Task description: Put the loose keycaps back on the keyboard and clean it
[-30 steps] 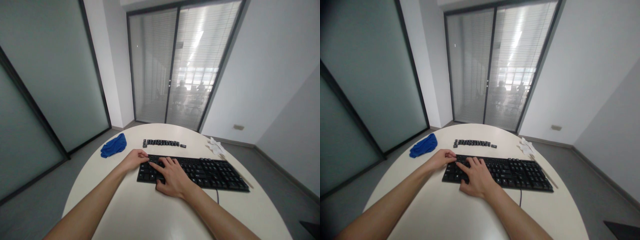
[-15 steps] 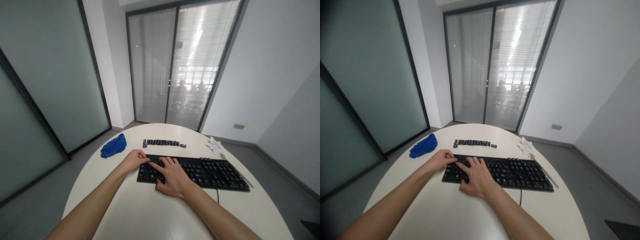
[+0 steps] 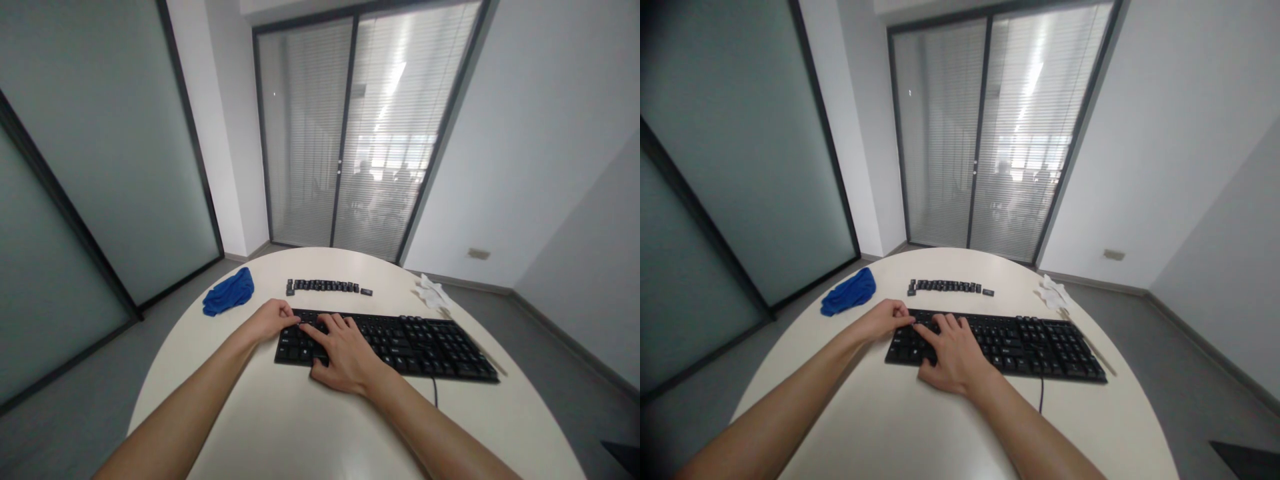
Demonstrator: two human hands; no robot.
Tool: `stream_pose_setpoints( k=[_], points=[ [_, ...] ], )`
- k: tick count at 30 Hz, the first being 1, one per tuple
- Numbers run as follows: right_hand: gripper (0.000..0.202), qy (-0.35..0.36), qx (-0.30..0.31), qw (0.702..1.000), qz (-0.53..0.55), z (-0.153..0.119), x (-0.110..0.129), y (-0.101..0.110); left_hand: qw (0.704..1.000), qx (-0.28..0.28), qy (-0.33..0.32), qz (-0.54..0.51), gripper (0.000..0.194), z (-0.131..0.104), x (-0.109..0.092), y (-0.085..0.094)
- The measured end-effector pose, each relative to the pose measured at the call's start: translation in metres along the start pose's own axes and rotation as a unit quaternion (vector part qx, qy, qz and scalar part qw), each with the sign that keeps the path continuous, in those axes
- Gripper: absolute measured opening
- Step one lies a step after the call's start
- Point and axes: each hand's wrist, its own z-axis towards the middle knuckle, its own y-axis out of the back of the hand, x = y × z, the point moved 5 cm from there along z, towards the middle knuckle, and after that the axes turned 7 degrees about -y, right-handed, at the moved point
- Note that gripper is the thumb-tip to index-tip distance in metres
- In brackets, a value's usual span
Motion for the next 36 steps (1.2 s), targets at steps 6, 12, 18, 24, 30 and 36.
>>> stream_pose_setpoints(
  k=[6,12,18,24,30,36],
  points=[
    [0.067,0.001,0.001,1.000,-0.007,-0.001,0.000,-0.002,1.000,0.003,-0.004,0.010,0.037,-0.001,0.001,-0.001],
    [0.069,0.004,-0.006,1.000,-0.008,-0.002,-0.001,-0.004,1.000,-0.003,-0.019,0.005,0.035,-0.003,0.005,-0.001],
    [0.070,0.003,-0.014,1.000,-0.004,-0.004,-0.003,-0.004,0.982,-0.156,-0.078,0.079,0.028,0.001,0.011,0.019],
    [0.074,0.006,-0.020,1.000,0.004,-0.005,-0.004,-0.005,0.953,-0.192,-0.144,0.186,0.027,0.009,0.019,0.024],
    [0.073,0.011,-0.031,0.999,0.010,-0.005,-0.005,-0.004,0.945,-0.116,-0.220,0.213,0.039,0.017,0.019,0.008],
    [0.068,0.015,-0.031,0.999,0.014,-0.007,-0.005,-0.002,0.942,-0.112,-0.219,0.227,0.037,0.018,0.023,0.006]
  ],
)
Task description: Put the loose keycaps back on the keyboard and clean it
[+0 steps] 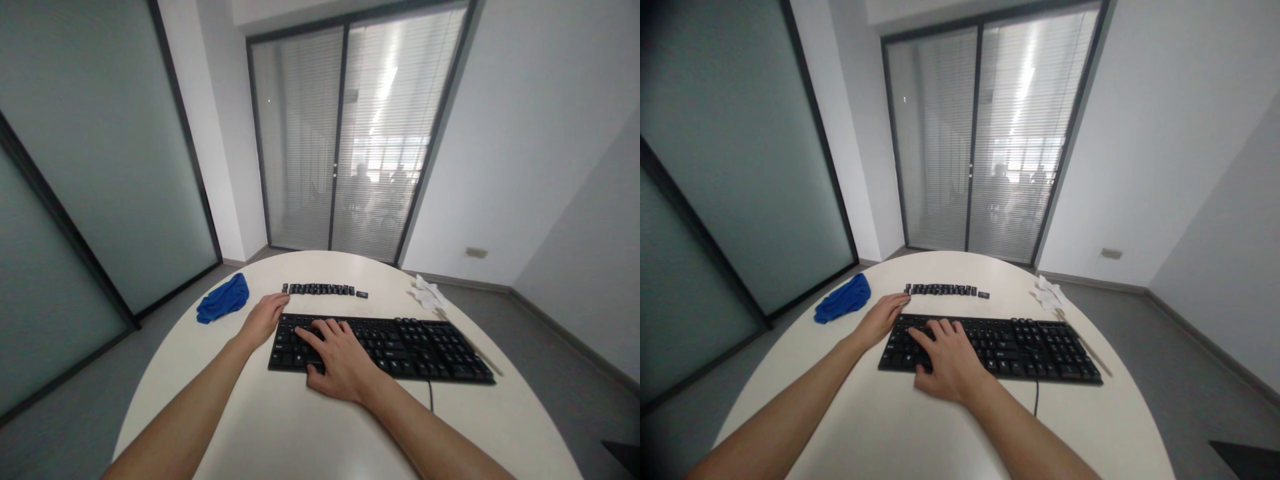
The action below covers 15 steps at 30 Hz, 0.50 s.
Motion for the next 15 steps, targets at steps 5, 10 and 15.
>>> stream_pose_setpoints(
  k=[5,10,15],
  points=[
    [0.069,-0.002,0.003,1.000,-0.002,0.0005,-0.0002,-0.0001,1.000,-0.001,0.002,-0.004,0.037,0.0012,0.0011,-0.0013],
    [0.068,-0.007,0.009,1.000,-0.009,0.0009,-0.0014,-0.0012,1.000,0.014,0.010,-0.005,0.033,0.0009,-0.0007,0.0006],
    [0.068,-0.004,0.005,1.000,0.000,0.0008,-0.0013,-0.0007,1.000,0.010,0.011,0.014,0.026,0.0000,-0.0074,0.0078]
  ],
)
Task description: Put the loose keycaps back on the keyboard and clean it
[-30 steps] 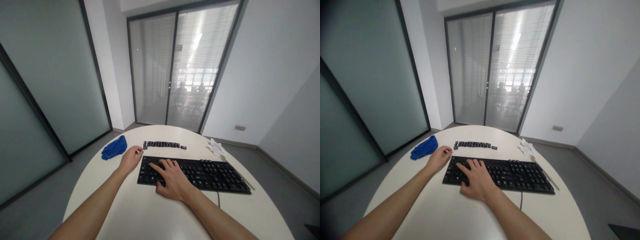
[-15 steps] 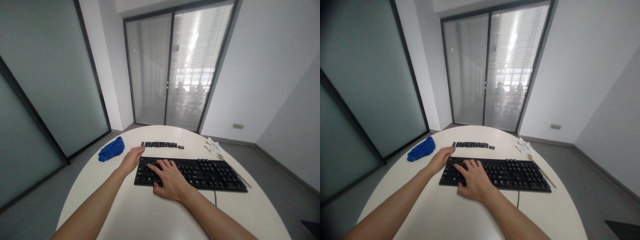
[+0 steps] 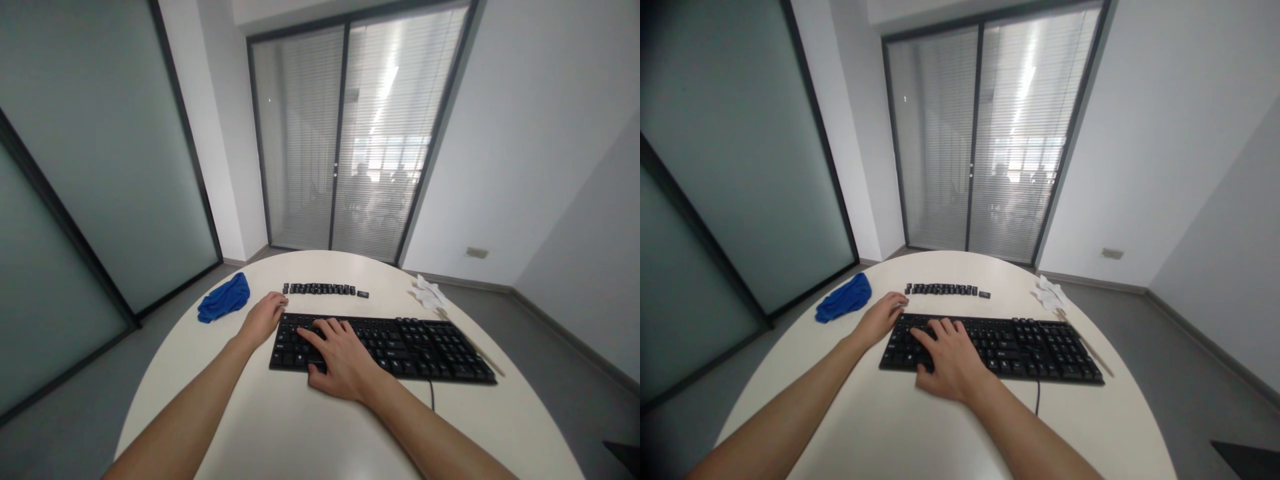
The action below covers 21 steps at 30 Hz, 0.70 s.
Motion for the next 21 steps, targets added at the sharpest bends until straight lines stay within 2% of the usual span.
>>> stream_pose_setpoints(
  k=[5,13,21],
  points=[
    [0.067,-0.001,0.004,1.000,-0.003,0.000,0.001,0.001,0.999,-0.011,0.038,0.004,0.024,-0.001,0.001,0.004],
    [0.068,-0.004,0.010,1.000,-0.008,0.001,-0.001,-0.002,0.999,-0.001,0.042,0.011,0.023,-0.001,0.004,0.009],
    [0.066,0.000,0.007,1.000,0.001,0.001,-0.002,0.001,0.997,0.050,0.052,0.027,0.029,-0.013,0.004,0.016]
  ],
)
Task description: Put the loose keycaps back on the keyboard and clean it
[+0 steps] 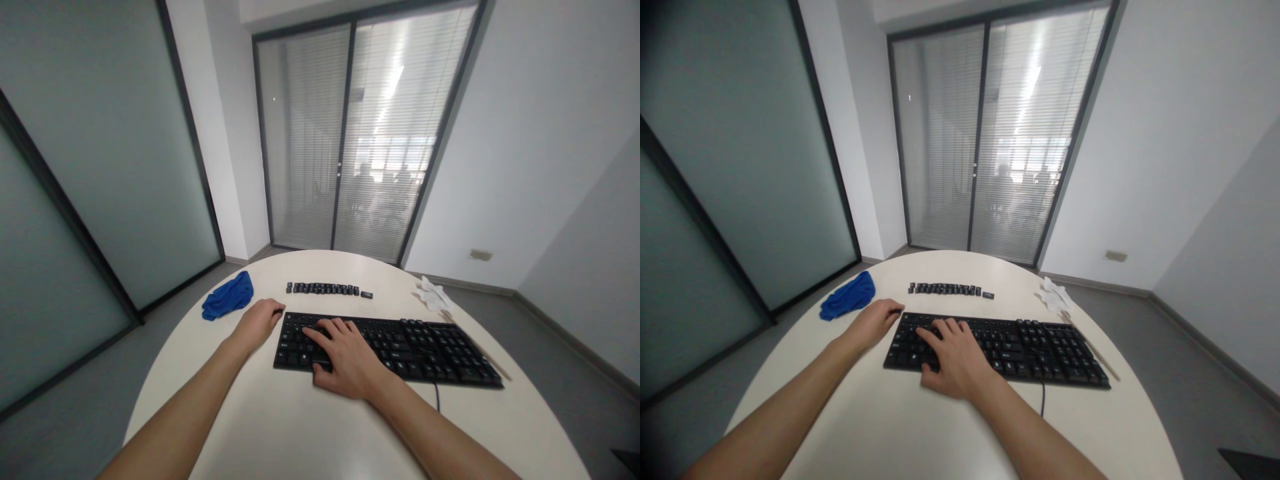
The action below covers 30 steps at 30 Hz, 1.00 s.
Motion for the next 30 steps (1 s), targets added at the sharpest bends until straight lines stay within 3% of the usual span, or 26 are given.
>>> stream_pose_setpoints(
  k=[3,6,10,16,30],
  points=[
    [0.067,0.003,0.000,1.000,0.001,0.000,0.000,0.000,0.999,0.001,0.024,-0.022,0.028,-0.001,0.001,0.005],
    [0.068,0.004,-0.001,1.000,0.004,0.001,-0.001,-0.001,0.993,-0.004,0.042,-0.109,0.025,0.001,-0.004,0.010],
    [0.068,0.006,-0.002,1.000,0.007,0.001,-0.001,-0.003,0.979,0.037,0.017,-0.201,0.022,0.004,-0.022,0.014],
    [0.067,0.008,-0.007,1.000,0.007,0.001,-0.001,-0.002,0.974,0.088,-0.017,-0.208,0.023,0.001,-0.036,0.024],
    [0.067,0.012,-0.009,1.000,0.006,0.001,-0.002,-0.002,0.959,0.152,0.017,-0.240,0.028,-0.003,-0.025,0.016]
  ],
)
